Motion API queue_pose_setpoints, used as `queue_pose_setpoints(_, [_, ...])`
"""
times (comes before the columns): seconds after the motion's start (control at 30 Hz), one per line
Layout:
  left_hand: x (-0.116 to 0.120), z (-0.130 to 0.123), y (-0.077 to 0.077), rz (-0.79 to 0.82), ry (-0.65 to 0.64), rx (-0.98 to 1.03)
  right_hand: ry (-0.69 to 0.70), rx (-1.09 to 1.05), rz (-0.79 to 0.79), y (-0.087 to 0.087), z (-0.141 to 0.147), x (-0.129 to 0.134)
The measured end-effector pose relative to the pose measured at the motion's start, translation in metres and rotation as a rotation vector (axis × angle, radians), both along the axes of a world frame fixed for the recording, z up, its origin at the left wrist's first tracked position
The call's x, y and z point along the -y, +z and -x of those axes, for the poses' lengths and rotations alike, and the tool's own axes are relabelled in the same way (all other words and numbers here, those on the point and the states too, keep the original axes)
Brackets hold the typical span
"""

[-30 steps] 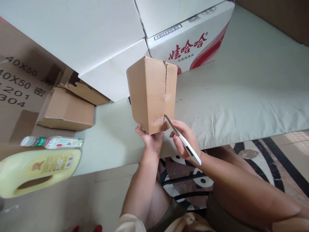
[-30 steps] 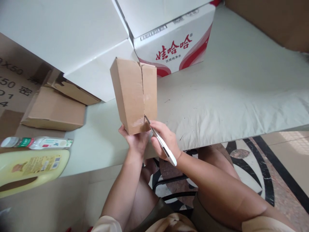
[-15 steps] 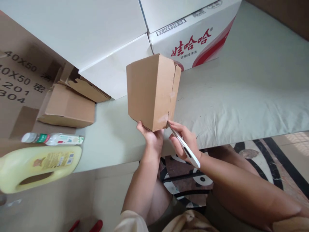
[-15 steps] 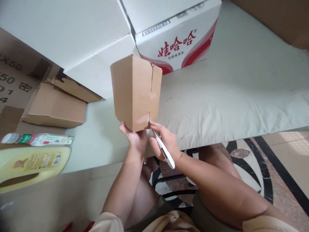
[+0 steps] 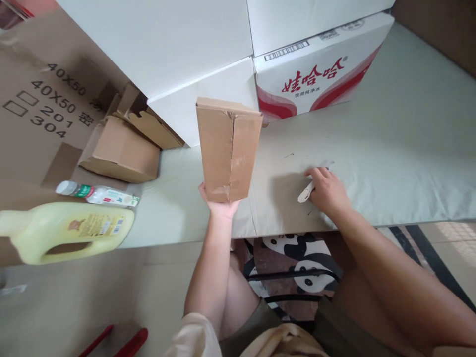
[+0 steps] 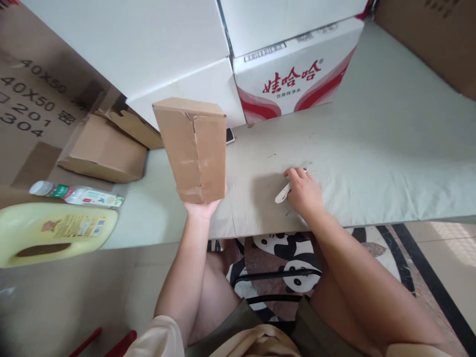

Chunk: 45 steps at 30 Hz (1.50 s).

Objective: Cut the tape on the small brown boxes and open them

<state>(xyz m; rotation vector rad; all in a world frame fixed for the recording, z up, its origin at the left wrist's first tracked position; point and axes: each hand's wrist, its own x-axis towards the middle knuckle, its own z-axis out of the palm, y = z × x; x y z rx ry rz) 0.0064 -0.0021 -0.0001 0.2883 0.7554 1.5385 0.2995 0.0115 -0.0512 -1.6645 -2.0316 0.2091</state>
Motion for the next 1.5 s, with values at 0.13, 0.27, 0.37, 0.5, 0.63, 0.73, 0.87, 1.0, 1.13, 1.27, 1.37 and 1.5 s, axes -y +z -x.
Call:
queue_pose_setpoints(0.13, [0.009, -0.012, -0.001, 0.122, -0.213, 0.066, -0.046, 0.016, -0.069, -0.001, -0.001, 0.006])
queue_pose_setpoints(0.27, [0.015, -0.026, -0.005, 0.110, -0.320, 0.073, 0.051, -0.224, -0.089, 0.007, 0.014, 0.021])
queue_pose_setpoints(0.37, [0.014, -0.020, -0.008, 0.154, -0.250, 0.028, 0.263, -0.587, 0.016, 0.006, 0.026, 0.025])
queue_pose_setpoints(0.5, [0.013, 0.016, -0.006, 0.037, 0.173, 0.005, 0.326, -0.875, 0.085, -0.003, 0.037, 0.020])
queue_pose_setpoints(0.63, [0.015, 0.048, -0.002, -0.172, 0.423, -0.181, 0.419, -0.876, 0.205, -0.007, 0.044, 0.017])
queue_pose_setpoints(0.73, [0.019, 0.053, -0.006, -0.256, 0.329, -0.429, 0.439, -0.811, 0.262, -0.009, 0.049, 0.019])
queue_pose_setpoints(0.87, [0.024, 0.048, -0.013, -0.327, 0.096, -0.506, 0.430, -0.865, 0.214, -0.018, 0.054, 0.022])
queue_pose_setpoints(1.0, [0.026, 0.050, -0.013, -0.316, -0.097, -0.512, 0.303, -0.981, 0.226, -0.024, 0.051, 0.023])
queue_pose_setpoints(1.13, [0.025, 0.054, -0.009, -0.339, -0.314, -0.613, 0.185, -1.114, 0.244, -0.022, 0.046, 0.026])
queue_pose_setpoints(1.27, [0.025, 0.052, -0.007, -0.324, -0.372, -0.670, 0.185, -1.221, 0.189, -0.009, 0.048, 0.026])
queue_pose_setpoints(1.37, [0.024, 0.052, -0.010, -0.227, -0.349, -0.708, 0.239, -1.274, 0.137, 0.003, 0.049, 0.022])
queue_pose_setpoints(1.5, [0.019, 0.055, -0.020, -0.276, -0.270, -0.953, 0.264, -1.064, 0.125, 0.005, 0.042, 0.016])
